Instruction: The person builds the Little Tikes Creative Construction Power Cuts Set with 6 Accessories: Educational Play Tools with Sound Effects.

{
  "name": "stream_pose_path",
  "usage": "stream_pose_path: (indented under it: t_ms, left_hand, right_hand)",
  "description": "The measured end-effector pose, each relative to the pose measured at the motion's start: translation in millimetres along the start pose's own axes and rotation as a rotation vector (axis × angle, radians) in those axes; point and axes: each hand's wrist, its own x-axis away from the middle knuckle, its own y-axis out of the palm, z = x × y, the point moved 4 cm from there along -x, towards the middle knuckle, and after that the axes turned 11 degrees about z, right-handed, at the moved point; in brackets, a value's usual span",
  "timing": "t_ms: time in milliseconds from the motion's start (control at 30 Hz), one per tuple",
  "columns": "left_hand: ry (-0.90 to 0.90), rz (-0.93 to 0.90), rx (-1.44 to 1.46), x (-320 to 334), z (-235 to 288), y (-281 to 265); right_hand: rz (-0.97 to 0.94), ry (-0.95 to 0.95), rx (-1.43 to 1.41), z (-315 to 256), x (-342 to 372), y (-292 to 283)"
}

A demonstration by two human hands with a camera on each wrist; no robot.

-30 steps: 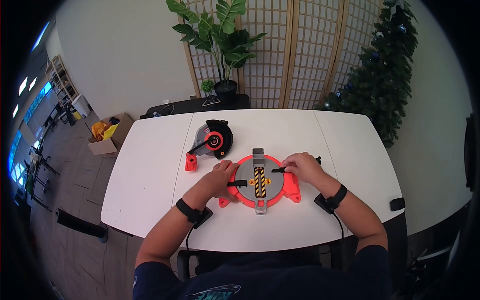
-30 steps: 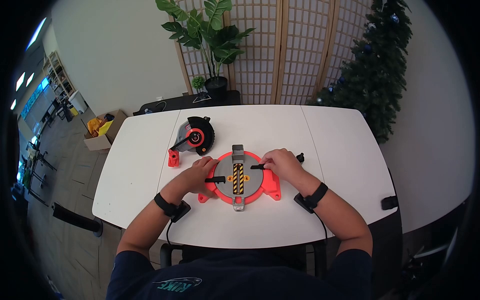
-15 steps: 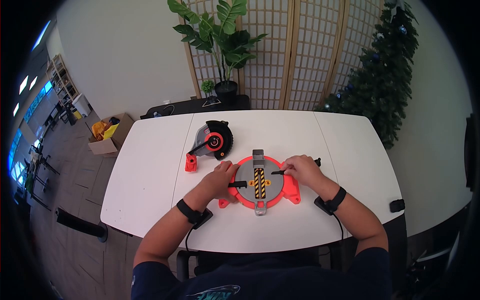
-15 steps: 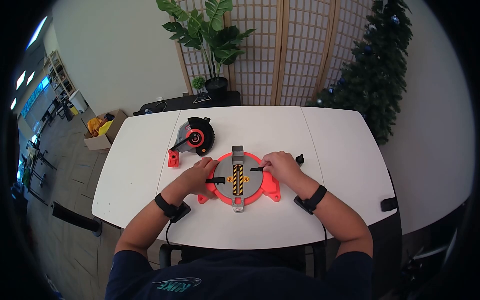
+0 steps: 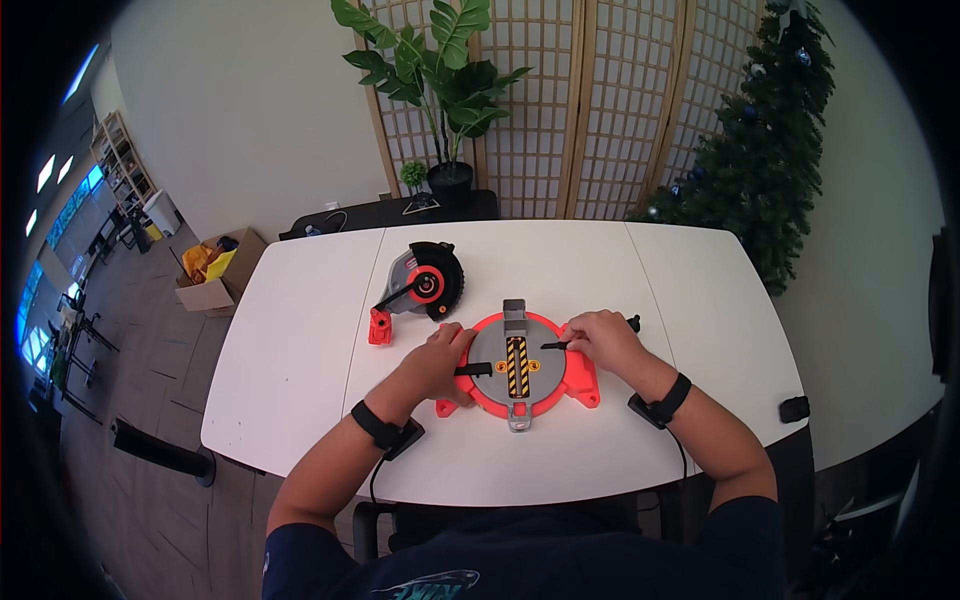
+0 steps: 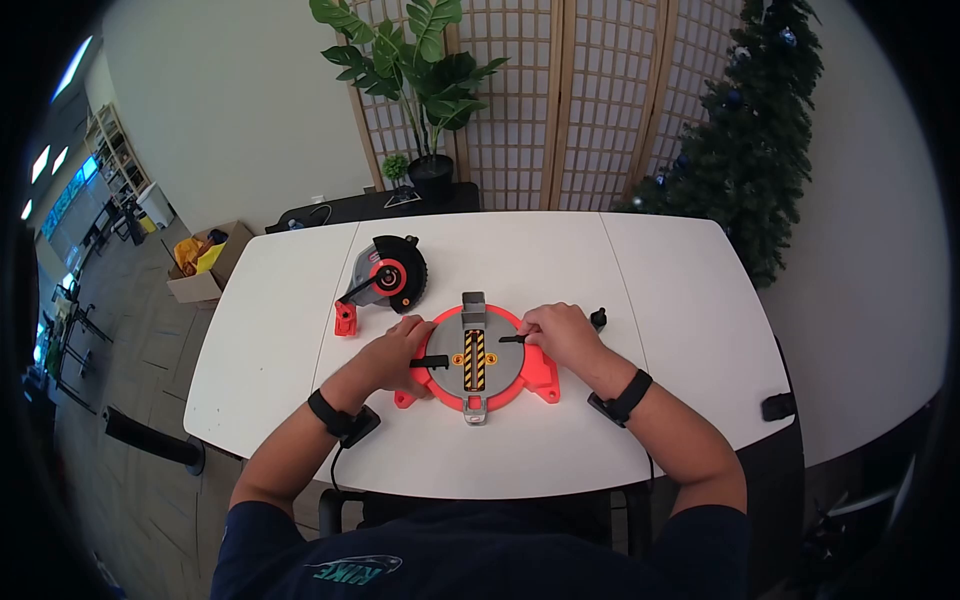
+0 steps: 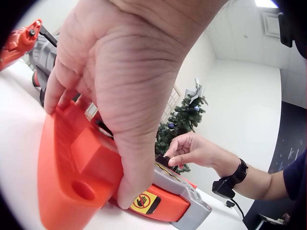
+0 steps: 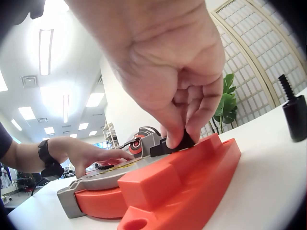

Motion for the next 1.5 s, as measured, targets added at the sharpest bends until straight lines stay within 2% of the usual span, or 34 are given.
stream_pose_path:
  t_ms: [200,267,300,367,500,567,700,767,900,967,1000,1067,1167,1200,1267,1400,1500]
  left_hand:
    - [0.022,-0.007,0.032,-0.5,-0.4,-7.9]
    - [-0.090,-0.072,0.189,-0.8,-2.8,-16.3]
    - [-0.090,-0.072,0.189,0.3,-3.9,-15.7]
    - [-0.028,0.147,0.190,1.2,-4.2,-22.4]
    - [0.076,0.198,0.112,-3.3,6.6,-32.9]
    - [0.162,0.160,0.155,-4.0,11.4,-32.0]
    - [0.165,0.129,0.252,-3.7,11.3,-24.7]
    - [0.098,0.039,0.267,-4.0,12.3,-25.4]
    - [0.001,0.001,0.351,-5.1,5.0,-18.2]
    - [0.109,0.080,0.360,-5.5,5.0,-18.7]
    - [0.109,0.080,0.360,-5.7,5.4,-18.9]
    - [0.196,0.298,0.320,-5.9,8.7,-29.1]
    - [0.204,0.405,0.333,-5.4,8.7,-35.5]
    - [0.205,0.405,0.333,-5.9,8.9,-36.2]
    - [0.177,0.394,0.526,-7.1,7.8,-38.2]
    - [0.113,0.340,0.531,-5.7,14.1,-42.1]
    - [0.176,0.380,0.689,-6.5,16.4,-41.3]
  right_hand:
    - [0.006,-0.004,0.010,1.2,0.5,1.1]
    - [0.003,-0.005,0.013,1.0,0.4,1.2]
    - [0.000,-0.006,0.016,1.0,0.4,1.1]
    - [0.002,-0.007,0.010,2.2,0.4,1.9]
    - [-0.010,-0.001,0.007,3.7,-0.2,4.6]
    - [-0.002,-0.005,0.001,4.4,0.3,5.3]
    - [-0.003,0.007,0.010,2.8,0.1,4.3]
    - [-0.003,0.003,0.007,3.1,0.2,4.1]
    - [0.001,-0.006,-0.008,3.9,0.4,4.2]
    - [-0.005,-0.001,-0.012,3.9,0.2,3.9]
    - [-0.010,0.004,-0.016,4.0,0.2,3.9]
    - [-0.007,-0.001,-0.025,4.3,0.4,4.0]
    - [-0.021,0.007,-0.058,9.2,-0.5,6.4]
    - [-0.040,0.019,-0.081,10.6,-0.7,7.2]
    - [-0.050,-0.009,-0.021,9.5,-0.1,6.5]
    - [-0.121,-0.110,0.143,-7.1,-1.4,-1.6]
    - [-0.045,-0.167,0.024,-19.9,-1.5,-5.7]
